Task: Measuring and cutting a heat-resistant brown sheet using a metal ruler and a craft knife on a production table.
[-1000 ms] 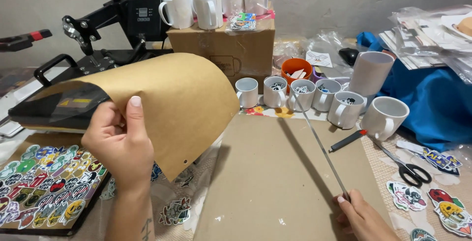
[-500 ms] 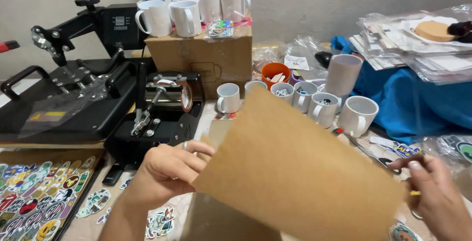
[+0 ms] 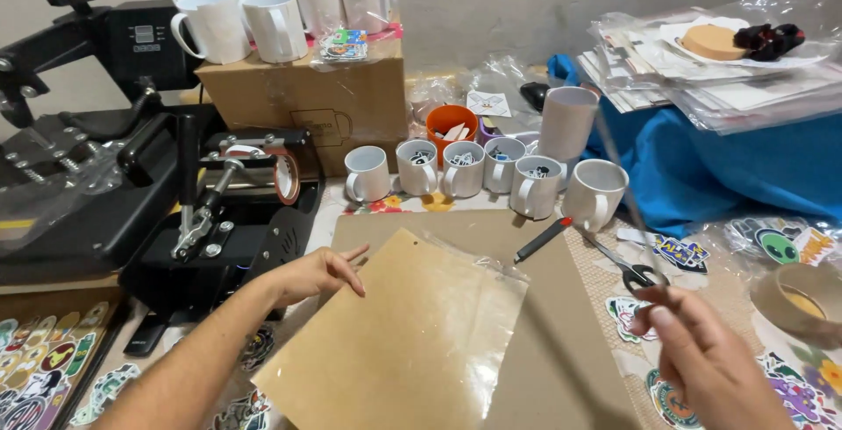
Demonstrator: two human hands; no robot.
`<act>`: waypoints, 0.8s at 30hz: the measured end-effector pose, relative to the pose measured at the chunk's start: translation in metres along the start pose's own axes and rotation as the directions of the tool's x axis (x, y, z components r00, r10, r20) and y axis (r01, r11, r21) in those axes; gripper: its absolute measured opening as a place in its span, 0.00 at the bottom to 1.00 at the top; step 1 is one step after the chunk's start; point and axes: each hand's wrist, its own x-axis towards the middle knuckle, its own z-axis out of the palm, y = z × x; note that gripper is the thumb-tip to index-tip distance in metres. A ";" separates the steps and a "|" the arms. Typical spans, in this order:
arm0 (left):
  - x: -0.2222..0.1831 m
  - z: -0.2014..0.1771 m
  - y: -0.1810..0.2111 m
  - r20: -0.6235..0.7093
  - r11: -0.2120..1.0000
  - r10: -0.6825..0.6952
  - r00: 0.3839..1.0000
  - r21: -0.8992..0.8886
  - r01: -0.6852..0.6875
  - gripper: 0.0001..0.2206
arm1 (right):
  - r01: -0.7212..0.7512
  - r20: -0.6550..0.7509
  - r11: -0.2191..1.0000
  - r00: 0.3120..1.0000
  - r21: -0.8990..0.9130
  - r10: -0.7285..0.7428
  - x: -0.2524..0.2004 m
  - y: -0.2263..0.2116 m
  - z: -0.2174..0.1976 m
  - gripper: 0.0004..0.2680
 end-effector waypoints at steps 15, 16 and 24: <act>0.041 0.024 0.015 -0.223 0.972 -0.216 0.951 0.040 0.230 0.30 | 0.025 0.138 0.877 0.989 -0.481 0.048 0.014 0.073 0.062 0.26; 0.043 0.027 0.023 -0.202 0.960 -0.219 0.955 0.132 0.248 0.30 | 0.054 0.151 0.878 0.988 -0.475 0.020 0.015 0.080 0.062 0.26; 0.068 0.067 -0.011 -0.305 0.898 0.123 0.944 0.440 0.025 0.26 | -0.028 0.071 0.820 0.994 -0.572 0.083 0.006 0.117 0.069 0.28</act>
